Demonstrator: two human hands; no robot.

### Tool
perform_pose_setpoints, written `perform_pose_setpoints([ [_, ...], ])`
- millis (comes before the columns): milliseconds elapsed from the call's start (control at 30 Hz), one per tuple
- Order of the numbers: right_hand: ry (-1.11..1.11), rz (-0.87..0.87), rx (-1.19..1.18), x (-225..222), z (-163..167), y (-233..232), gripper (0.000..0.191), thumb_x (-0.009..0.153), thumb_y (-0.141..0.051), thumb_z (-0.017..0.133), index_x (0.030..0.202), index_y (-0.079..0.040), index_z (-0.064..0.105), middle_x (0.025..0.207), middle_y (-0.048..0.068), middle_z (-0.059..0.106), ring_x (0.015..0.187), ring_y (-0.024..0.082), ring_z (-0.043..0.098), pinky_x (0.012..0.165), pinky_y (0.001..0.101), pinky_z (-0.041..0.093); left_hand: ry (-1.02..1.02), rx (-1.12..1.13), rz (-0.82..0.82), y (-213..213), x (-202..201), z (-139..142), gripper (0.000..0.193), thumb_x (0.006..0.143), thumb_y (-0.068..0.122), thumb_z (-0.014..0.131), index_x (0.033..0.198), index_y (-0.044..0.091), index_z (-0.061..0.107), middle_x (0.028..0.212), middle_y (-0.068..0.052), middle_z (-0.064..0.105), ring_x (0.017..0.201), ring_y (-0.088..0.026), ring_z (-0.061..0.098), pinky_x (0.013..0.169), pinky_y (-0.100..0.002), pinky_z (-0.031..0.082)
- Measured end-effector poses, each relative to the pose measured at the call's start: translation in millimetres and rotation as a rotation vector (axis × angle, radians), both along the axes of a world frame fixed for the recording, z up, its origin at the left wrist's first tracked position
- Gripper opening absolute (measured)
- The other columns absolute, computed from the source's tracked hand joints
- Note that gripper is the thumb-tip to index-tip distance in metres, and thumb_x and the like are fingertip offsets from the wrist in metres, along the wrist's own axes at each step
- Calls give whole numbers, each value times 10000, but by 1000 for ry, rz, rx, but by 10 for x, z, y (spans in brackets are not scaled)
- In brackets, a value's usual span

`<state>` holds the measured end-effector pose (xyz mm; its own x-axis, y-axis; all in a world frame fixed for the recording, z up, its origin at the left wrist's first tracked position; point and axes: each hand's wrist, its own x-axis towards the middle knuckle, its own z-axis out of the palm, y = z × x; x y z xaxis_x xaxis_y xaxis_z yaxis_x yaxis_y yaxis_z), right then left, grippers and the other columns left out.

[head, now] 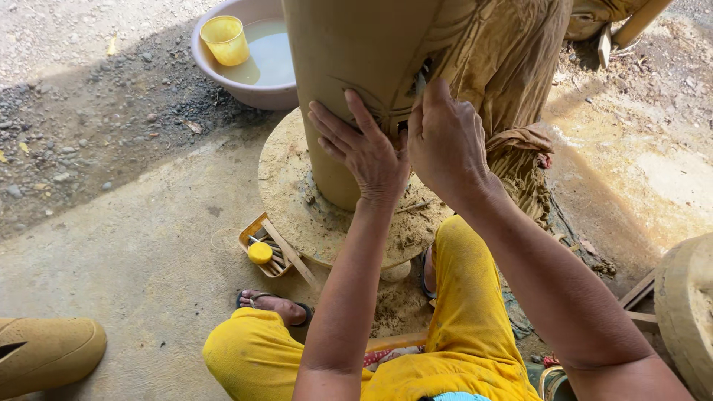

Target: The person sits cross-legged on the ground and carves intricate geometric patterns into a large clay pot using a small knife. The pot is placed on a rotating wooden stand, which the person turns with their left hand to access different sections while carving with their right hand.

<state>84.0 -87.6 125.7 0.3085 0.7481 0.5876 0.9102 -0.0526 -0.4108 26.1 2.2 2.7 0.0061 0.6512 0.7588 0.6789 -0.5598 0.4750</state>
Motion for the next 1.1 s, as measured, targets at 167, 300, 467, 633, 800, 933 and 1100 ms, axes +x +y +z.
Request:
perform_pose_setpoints([
  [167, 4, -73, -84, -17, -138, 112, 128, 1069, -70, 503, 966, 6, 500, 560, 52, 540, 393, 148, 537, 328, 316, 428, 28, -2, 36, 44, 83, -120, 1106, 944, 673, 615, 1655, 153, -53, 1648, -392, -8, 1551, -599, 79, 1136, -820, 258],
  [300, 22, -102, -98, -53, -224, 186, 131, 1067, -79, 501, 966, 5, 505, 573, 40, 533, 390, 141, 522, 312, 306, 416, 51, -11, 100, 89, 128, -156, 1096, 953, 674, 595, 1668, 167, -63, 1667, -385, 8, 1576, -567, 111, 1169, -790, 283],
  [467, 46, -137, -173, -126, -278, 275, 165, 1053, -123, 510, 962, 15, 504, 579, 41, 531, 409, 125, 505, 320, 289, 416, 23, 4, 55, 74, 102, -107, 1081, 959, 662, 592, 1651, 152, -63, 1643, -377, 12, 1548, -560, 110, 1134, -795, 280],
  [633, 203, -96, -349, -128, -65, 191, 161, 1075, -136, 455, 1017, 3, 511, 627, 26, 529, 423, 120, 446, 332, 323, 403, 54, -32, 3, -2, -34, 2, 1080, 939, 659, 592, 1646, 150, -45, 1643, -375, -18, 1549, -559, 64, 1147, -787, 240],
  [800, 622, 63, -269, 81, 153, -380, 221, 1081, -202, 480, 1218, -56, 575, 658, 5, 493, 472, 96, 437, 402, 304, 380, 12, -47, -176, -64, -289, 142, 1070, 944, 661, 620, 1668, 155, 16, 1698, -304, -29, 1593, -525, 12, 1205, -748, 197],
  [933, 708, 90, -289, 117, 36, -580, 448, 1057, -198, 464, 1505, -192, 460, 602, 10, 529, 454, 68, 443, 407, 272, 420, -176, 62, -302, -67, -355, 181, 857, 1059, 598, 513, 1668, 132, 128, 1699, -265, 68, 1591, -473, 119, 1262, -653, 206],
  [1100, 157, 133, -581, 69, -148, -644, 217, 1106, -274, 493, 1211, -90, 539, 602, 69, 572, 444, 148, 462, 434, 339, 402, 16, 66, -410, -311, -402, -92, 355, 1076, 407, 480, 1399, 277, 550, 1575, -86, 425, 1500, -324, 391, 1239, -504, 340],
])
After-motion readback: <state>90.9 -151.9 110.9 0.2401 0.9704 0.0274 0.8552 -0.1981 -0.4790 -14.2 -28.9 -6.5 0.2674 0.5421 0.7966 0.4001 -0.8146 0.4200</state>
